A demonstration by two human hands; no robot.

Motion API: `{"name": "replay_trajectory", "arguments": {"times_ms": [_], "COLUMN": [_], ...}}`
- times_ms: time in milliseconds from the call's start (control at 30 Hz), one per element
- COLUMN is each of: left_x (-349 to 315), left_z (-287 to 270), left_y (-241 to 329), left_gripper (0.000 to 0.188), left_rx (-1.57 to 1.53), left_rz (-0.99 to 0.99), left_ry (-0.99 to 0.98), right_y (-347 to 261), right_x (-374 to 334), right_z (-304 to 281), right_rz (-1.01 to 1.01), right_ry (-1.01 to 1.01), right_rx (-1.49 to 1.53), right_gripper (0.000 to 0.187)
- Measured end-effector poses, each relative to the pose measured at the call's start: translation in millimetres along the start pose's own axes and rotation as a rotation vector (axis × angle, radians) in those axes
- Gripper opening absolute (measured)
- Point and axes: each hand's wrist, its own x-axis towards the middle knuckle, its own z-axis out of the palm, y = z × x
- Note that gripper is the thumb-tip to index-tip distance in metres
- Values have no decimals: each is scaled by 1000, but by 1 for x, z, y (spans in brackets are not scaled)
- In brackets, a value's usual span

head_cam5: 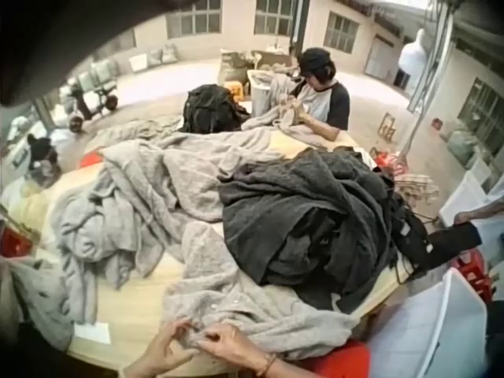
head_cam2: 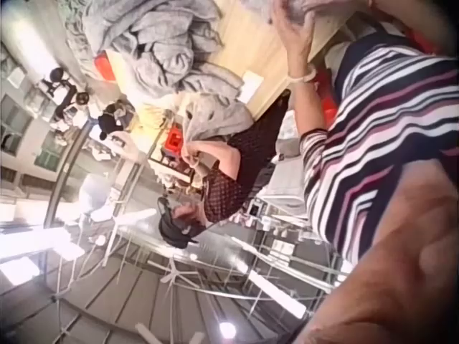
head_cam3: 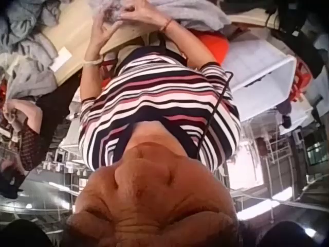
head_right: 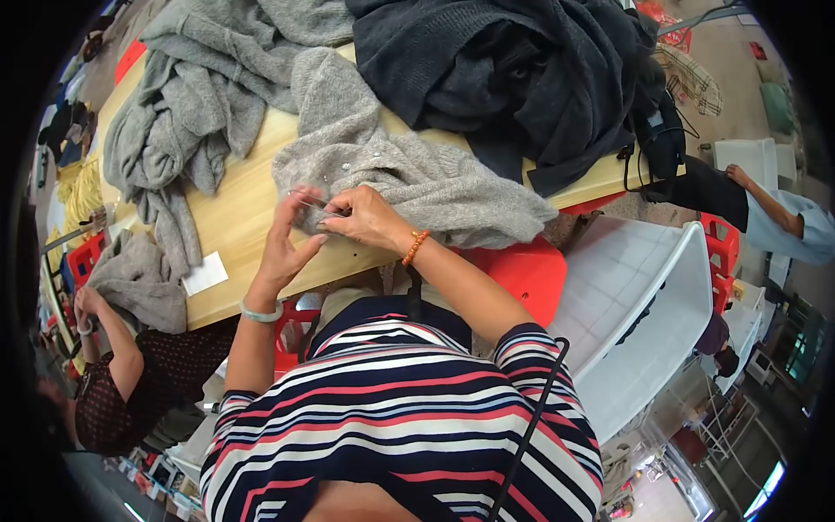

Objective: Trimming loose threads and inspecting knitted garments for quality control on a factory floor.

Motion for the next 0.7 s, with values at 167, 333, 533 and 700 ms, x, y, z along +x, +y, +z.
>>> {"name": "replay_trajectory", "arguments": {"times_ms": [167,333,533,700], "left_x": [-4,-13,-9,-4], "left_z": [3,0,1,-10], "left_y": [-33,-47,-46,-31], "left_gripper": [22,10,12,16], "left_rx": [-341,-214,-278,-596], "left_rz": [-350,-372,-324,-487], "left_ry": [-249,-183,-104,-194], "right_y": [1,-10,-21,-20], "right_x": [-12,-17,-16,-15], "right_z": [9,17,20,17], "right_rz": [133,-99,-82,-113], "right_ry": [183,292,348,369], "right_rx": [67,-102,-82,6], "right_gripper": [25,20,16,18]}}
